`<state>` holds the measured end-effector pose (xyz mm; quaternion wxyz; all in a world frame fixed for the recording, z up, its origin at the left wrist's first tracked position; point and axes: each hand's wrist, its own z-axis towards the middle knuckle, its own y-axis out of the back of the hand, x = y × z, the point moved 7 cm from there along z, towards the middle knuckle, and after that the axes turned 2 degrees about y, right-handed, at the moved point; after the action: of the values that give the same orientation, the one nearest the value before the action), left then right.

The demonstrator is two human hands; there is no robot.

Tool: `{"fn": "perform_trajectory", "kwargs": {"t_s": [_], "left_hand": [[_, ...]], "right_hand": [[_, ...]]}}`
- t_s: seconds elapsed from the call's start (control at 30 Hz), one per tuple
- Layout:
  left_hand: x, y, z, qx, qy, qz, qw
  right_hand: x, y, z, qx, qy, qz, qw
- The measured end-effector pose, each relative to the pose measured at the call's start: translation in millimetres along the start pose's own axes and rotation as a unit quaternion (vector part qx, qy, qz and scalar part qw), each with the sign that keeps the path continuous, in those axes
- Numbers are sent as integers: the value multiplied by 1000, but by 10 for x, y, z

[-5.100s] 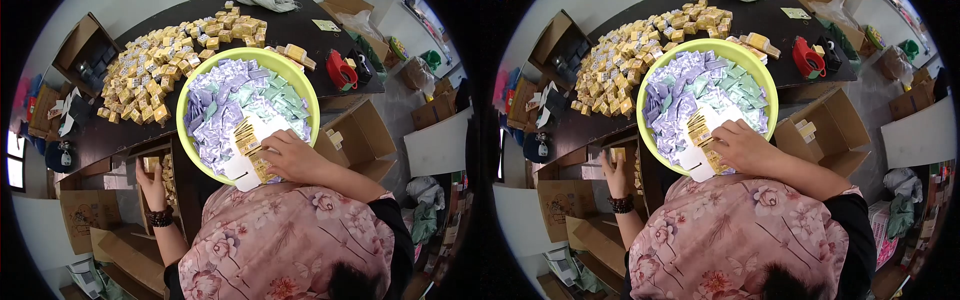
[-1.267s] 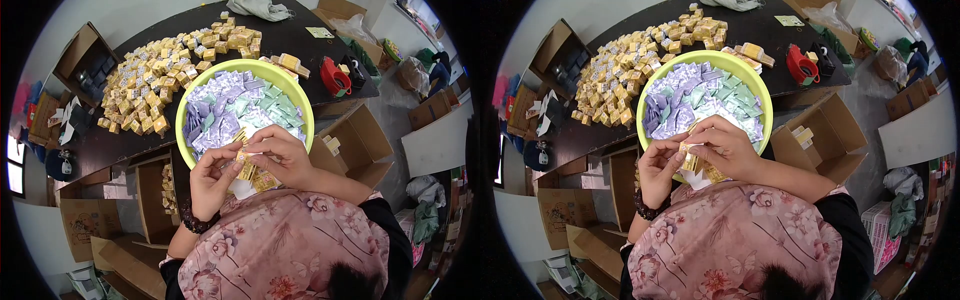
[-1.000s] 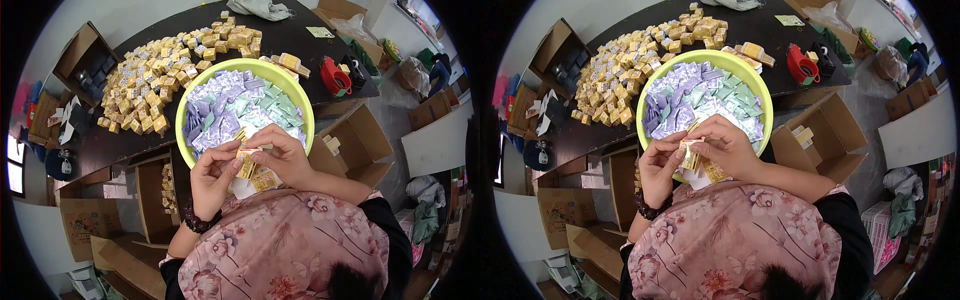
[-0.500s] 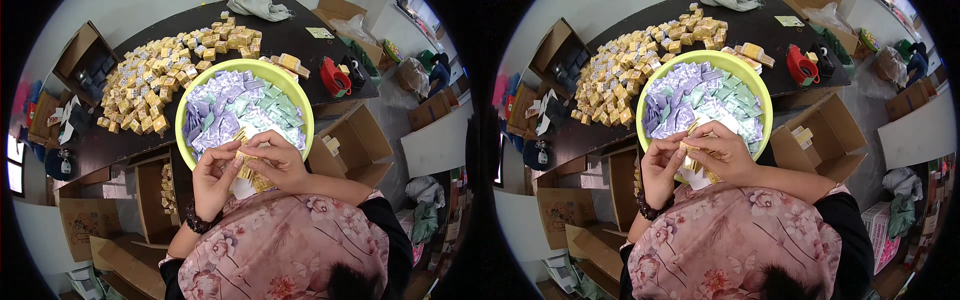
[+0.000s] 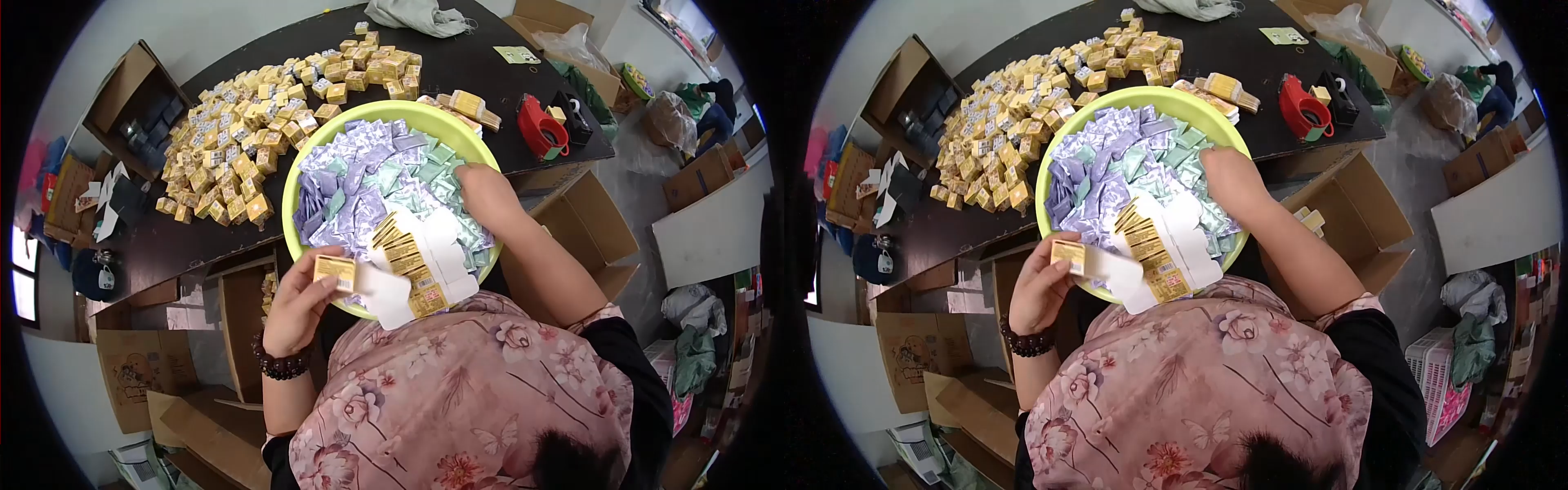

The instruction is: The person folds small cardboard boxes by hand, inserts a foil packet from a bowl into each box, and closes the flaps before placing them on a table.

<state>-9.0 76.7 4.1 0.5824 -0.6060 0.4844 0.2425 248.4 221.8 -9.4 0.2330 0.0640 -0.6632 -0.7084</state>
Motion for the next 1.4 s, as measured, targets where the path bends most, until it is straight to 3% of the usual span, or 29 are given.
{"fn": "perform_trajectory", "kwargs": {"t_s": [0.03, 0.07, 0.1, 0.17, 0.23, 0.37, 0.43, 0.5, 0.57, 0.7, 0.73, 0.8, 1.03, 1.1, 1.13, 1.2, 1.23, 1.27, 1.33, 1.4], "left_hand": [[-46, 36, 6, -32, -27, -10, 999], [-82, 49, 20, -62, -55, -19, 996], [-71, 52, 45, -84, -66, -36, 994], [5, -46, 115, -79, -73, -37, 993], [65, -165, 162, -64, -84, -40, 994], [114, -333, 143, -24, -106, -28, 994], [118, -363, 119, -25, -133, 7, 991], [117, -373, 101, -22, -132, -3, 991], [127, -379, 105, -12, -137, -99, 985], [131, -444, 133, -5, -117, -158, 980], [159, -512, 142, 24, -71, -189, 979], [242, -569, 156, 100, -16, -240, 965], [321, -578, 95, 108, 20, -227, 968], [351, -560, 106, 109, 9, -157, 982], [352, -568, 111, 109, 8, -158, 981], [303, -514, 128, 49, -36, -89, 994], [296, -520, 126, 49, -36, -90, 994], [291, -542, 125, 60, -28, -106, 992], [260, -607, 115, 73, -22, -121, 990], [221, -652, 74, 49, -35, -150, 987]], "right_hand": [[3, 66, -11, -18, -19, 27, 999], [85, 233, -91, -116, -9, 115, 987], [232, 359, -168, -115, -7, 116, 987], [676, 795, -422, -211, 131, 391, 886], [1001, 868, -574, -214, 207, 371, 880], [1155, 710, -637, -210, 253, 210, 921], [1191, 700, -661, -224, 264, 216, 913], [1178, 619, -641, -175, 244, 274, 914], [1210, 700, -668, -196, 258, 263, 909], [1196, 789, -753, -227, 304, 186, 906], [1195, 789, -754, -227, 304, 185, 907], [1249, 814, -814, -248, 356, 203, 878], [1422, 728, -891, -196, 414, 222, 861], [1400, 644, -897, -171, 424, 213, 864], [1424, 628, -895, -170, 424, 213, 864], [1292, 683, -806, -230, 305, 341, 859], [1265, 605, -753, -140, 275, 413, 857], [1265, 568, -740, -140, 275, 413, 857], [1275, 421, -682, -81, 294, 506, 807], [1262, 443, -712, -94, 319, 457, 825]]}}
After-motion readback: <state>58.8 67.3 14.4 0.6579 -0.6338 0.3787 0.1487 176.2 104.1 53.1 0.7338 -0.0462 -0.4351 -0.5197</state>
